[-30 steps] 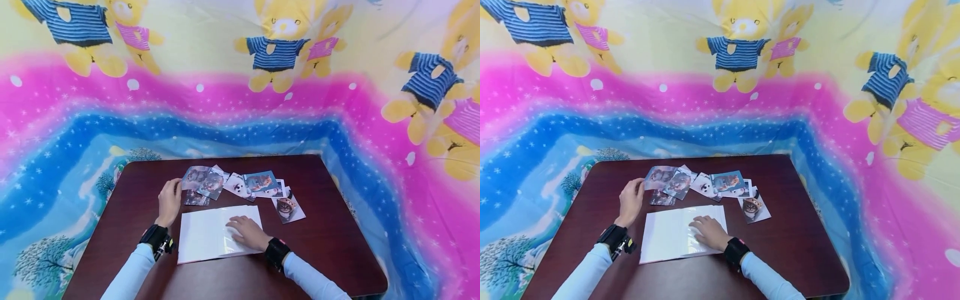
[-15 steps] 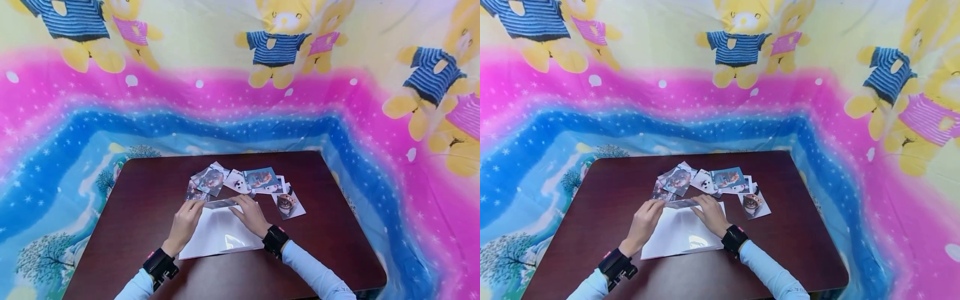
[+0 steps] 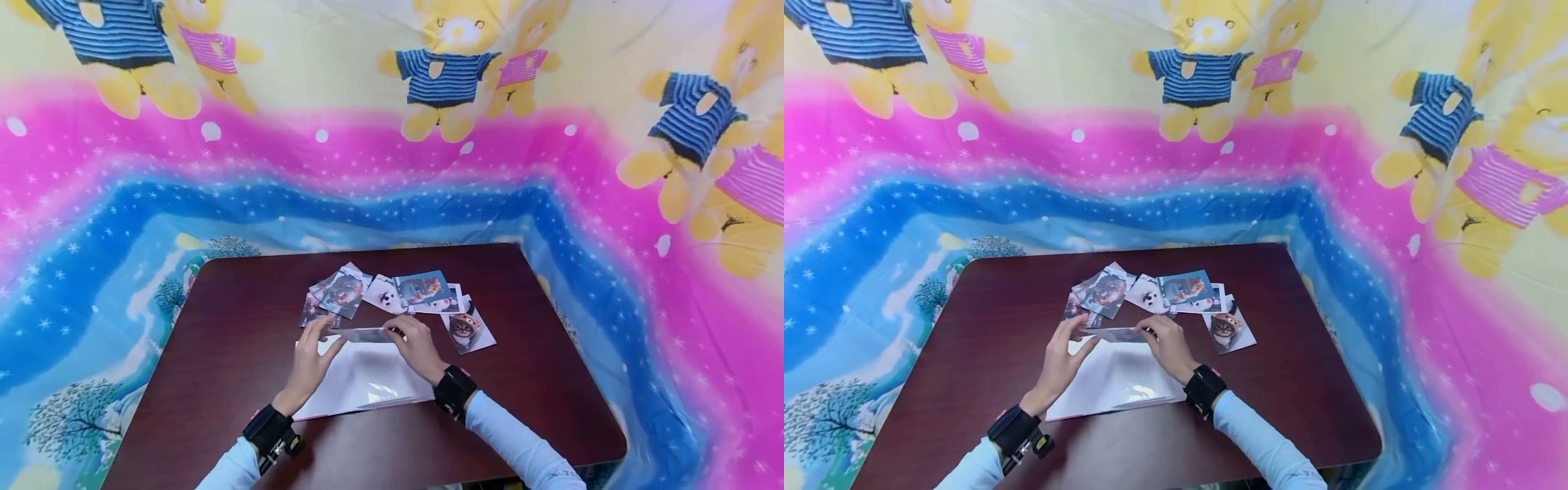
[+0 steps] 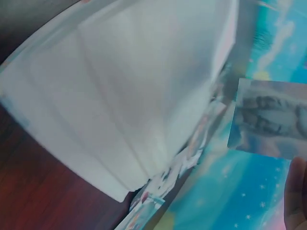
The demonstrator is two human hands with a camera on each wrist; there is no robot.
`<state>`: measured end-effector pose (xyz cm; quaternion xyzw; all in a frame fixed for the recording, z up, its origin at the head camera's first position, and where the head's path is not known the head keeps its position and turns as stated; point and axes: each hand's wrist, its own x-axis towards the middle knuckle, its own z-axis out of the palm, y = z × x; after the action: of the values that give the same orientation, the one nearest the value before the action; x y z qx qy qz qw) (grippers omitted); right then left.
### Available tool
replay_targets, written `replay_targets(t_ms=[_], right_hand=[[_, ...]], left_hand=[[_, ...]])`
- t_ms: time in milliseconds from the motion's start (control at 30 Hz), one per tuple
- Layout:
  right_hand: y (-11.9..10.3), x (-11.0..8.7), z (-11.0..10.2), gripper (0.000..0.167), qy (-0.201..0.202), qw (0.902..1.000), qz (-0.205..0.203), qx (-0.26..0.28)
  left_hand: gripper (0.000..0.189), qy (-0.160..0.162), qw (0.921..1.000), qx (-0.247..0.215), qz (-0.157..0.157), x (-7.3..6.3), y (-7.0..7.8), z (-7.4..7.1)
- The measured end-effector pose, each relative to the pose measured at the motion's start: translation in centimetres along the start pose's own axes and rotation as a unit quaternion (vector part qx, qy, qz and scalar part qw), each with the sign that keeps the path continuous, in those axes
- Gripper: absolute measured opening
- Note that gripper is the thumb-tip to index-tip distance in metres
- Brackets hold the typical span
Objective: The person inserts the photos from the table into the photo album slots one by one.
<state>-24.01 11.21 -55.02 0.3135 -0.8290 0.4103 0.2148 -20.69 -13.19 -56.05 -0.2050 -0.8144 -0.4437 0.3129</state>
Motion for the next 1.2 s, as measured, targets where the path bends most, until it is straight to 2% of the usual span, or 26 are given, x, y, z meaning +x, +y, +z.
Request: replay_targets(t_ms=[67,167,233,300,367,467,500,567,633,700,767,800,900,933,967,1000,1033,1067,1100,1167,1200], right_hand=[[-0.1,0.4,-0.3,0.018,0.011,0.9997,0.011,0.016],[-0.1,1.0,-0.6,0.017,0.015,0.9988,0.024,0.039],[0.1,1.4,-0.9,0.014,-0.001,0.9972,0.038,0.064],[0.7,1.8,-1.2,0.013,-0.03,0.9912,0.064,0.112],[1.4,2.1,-1.5,0.018,-0.073,0.9764,0.103,0.176],[2.7,2.6,-1.9,0.023,-0.132,0.9453,0.157,0.253],[3.0,2.8,-2.0,0.023,-0.147,0.9373,0.17,0.266],[3.6,3.2,-2.1,0.022,-0.16,0.9281,0.188,0.279],[3.9,3.9,-2.2,0.016,-0.148,0.9288,0.197,0.277],[3.8,4.8,-2.5,0.012,-0.126,0.9362,0.197,0.262],[3.5,5.7,-2.8,0.01,-0.104,0.9443,0.198,0.242],[3.4,6.2,-3.0,0.011,-0.096,0.9467,0.2,0.234],[4.5,6.7,-2.2,0.011,-0.082,0.95,0.198,0.227],[5.1,6.8,-1.7,0.011,-0.081,0.946,0.209,0.234],[5.9,6.7,-1.1,0.012,-0.079,0.9438,0.209,0.244],[7.7,6.4,0.0,0.011,-0.077,0.9421,0.193,0.263],[9.0,6.3,0.9,0.013,-0.078,0.9403,0.194,0.269],[11.5,5.8,2.4,0.012,-0.077,0.9418,0.176,0.276],[13.6,5.5,3.6,0.016,-0.082,0.9371,0.182,0.287],[14.3,5.2,4.3,0.016,-0.078,0.9368,0.163,0.3],[14.1,5.2,4.4,0.015,-0.074,0.9359,0.171,0.299]], left_hand=[[0.05,-0.021,0.999,-0.016,-0.035,0.1,-0.2,0.3],[0.032,-0.051,0.9957,-0.033,-0.07,0.1,-0.6,0.8],[0.018,-0.063,0.9941,-0.031,-0.083,0.1,-0.8,1.2],[0.012,-0.065,0.9936,-0.024,-0.09,0.2,-1.0,1.5],[0.01,-0.068,0.9929,-0.018,-0.095,0.4,-1.1,1.9],[0.009,-0.078,0.9919,-0.02,-0.098,0.7,-1.4,2.4],[0.01,-0.08,0.9918,-0.02,-0.098,0.8,-1.5,2.6],[0.018,-0.079,0.9912,-0.018,-0.104,0.8,-1.6,3.1],[0.028,-0.073,0.9913,-0.002,-0.11,0.6,-1.9,3.7],[0.034,-0.069,0.9912,0.027,-0.11,0.3,-2.2,4.4],[0.032,-0.082,0.9901,0.065,-0.094,-0.3,-2.5,5.1],[0.031,-0.095,0.9888,0.087,-0.075,-0.6,-2.6,5.4],[0.033,-0.155,0.9787,0.134,-0.001,-1.4,-3.0,6.1],[0.037,-0.179,0.9733,0.142,0.025,-1.6,-3.1,6.3],[0.04,-0.203,0.9666,0.149,0.048,-1.7,-3.2,6.5],[0.045,-0.23,0.9598,0.148,0.064,-1.8,-3.2,6.6],[0.048,-0.253,0.9529,0.148,0.077,-1.9,-3.3,6.7],[0.05,-0.267,0.9474,0.15,0.092,-2.0,-3.4,6.8],[0.051,-0.284,0.9418,0.15,0.099,-2.0,-3.4,6.9],[0.049,-0.309,0.9325,0.156,0.102,-2.2,-3.4,7.1],[0.048,-0.316,0.9299,0.159,0.102,-2.4,-3.4,7.2]])
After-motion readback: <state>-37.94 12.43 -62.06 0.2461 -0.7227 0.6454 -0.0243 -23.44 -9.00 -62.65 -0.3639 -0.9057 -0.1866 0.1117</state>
